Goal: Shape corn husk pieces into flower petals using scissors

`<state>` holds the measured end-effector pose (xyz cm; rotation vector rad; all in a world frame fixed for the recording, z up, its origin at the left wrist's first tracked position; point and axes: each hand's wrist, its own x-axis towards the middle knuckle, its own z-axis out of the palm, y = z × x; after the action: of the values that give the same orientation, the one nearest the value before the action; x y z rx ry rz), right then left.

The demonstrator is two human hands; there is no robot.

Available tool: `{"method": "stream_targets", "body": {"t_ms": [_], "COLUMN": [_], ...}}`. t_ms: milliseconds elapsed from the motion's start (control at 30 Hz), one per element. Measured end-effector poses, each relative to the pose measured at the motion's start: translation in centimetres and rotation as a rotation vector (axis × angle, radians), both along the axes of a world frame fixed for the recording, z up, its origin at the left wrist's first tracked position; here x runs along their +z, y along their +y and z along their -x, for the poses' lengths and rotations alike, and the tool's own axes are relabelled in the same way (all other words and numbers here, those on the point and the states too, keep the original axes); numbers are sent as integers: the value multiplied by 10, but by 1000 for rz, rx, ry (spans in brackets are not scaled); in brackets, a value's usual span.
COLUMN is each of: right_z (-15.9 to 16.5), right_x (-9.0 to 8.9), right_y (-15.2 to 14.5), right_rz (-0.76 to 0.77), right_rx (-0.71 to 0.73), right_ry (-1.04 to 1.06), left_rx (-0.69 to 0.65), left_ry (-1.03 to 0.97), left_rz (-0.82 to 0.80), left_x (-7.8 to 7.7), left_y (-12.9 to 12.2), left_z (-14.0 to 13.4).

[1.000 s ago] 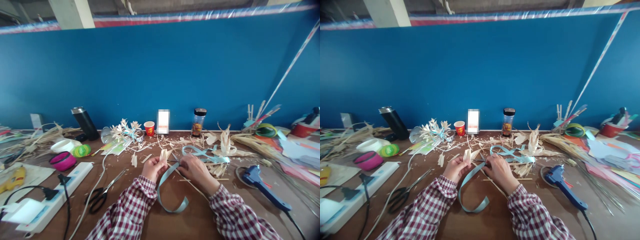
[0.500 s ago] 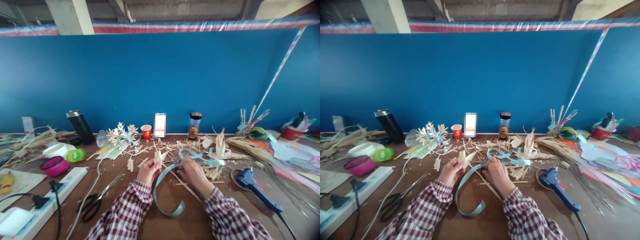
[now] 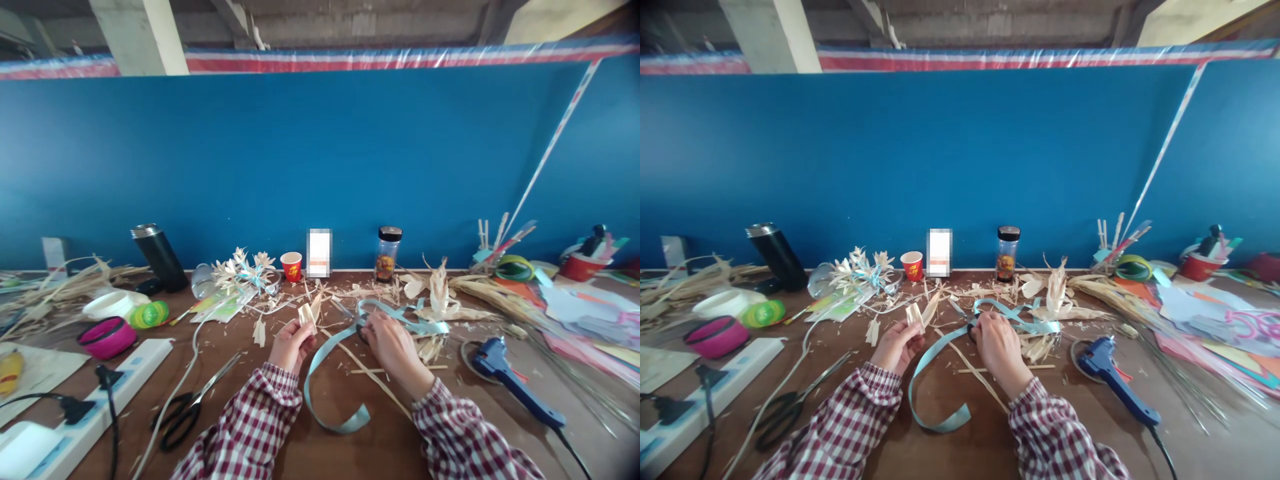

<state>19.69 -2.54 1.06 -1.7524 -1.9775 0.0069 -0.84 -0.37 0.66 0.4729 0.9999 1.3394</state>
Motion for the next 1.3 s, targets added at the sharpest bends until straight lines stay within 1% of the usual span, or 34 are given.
{"method": "stream_targets", "body": {"t_ms": [67, 133, 200, 300, 367, 467, 600, 667, 800, 900, 967, 1133, 1300], "right_z": [-3, -5, -4, 4, 11, 19, 22, 22, 23, 25, 25, 27, 27], "right_x": [1, 0, -2, -8, -11, -12, -8, -5, 1, 0, -1, -1, 5], "right_y": [1, 4, 9, 16, 18, 17, 11, 7, 1, -2, -4, -7, -11], "right_rz": [-11, -17, 17, 144, 217, 272, 336, 400, 548, 654, 680, 729, 749], "right_rx": [-41, -35, 30, 150, 200, 215, 200, 238, 399, 507, 568, 618, 644], "right_ry": [-14, 79, 295, 720, 929, 1099, 1268, 1330, 1393, 1363, 1313, 1255, 1263], "left_rx": [-11, -9, -1, 0, -6, -7, -7, -2, 8, 18, 31, 57, 55], "left_ry": [0, 4, 1, -1, -2, -4, -8, -17, -38, -71, -98, -147, -177], "left_rz": [-17, -17, 3, 36, 39, 29, 20, 30, 46, 32, 28, 44, 92], "left_x": [0, -1, -1, 0, 1, 3, 5, 6, 4, 0, -4, -8, -4], "left_y": [0, 1, 2, 3, 2, 1, -1, -1, 0, 2, 4, 6, 6], "left_z": [0, 1, 2, 2, 2, 2, 2, 2, 3, 5, 7, 10, 9]}}
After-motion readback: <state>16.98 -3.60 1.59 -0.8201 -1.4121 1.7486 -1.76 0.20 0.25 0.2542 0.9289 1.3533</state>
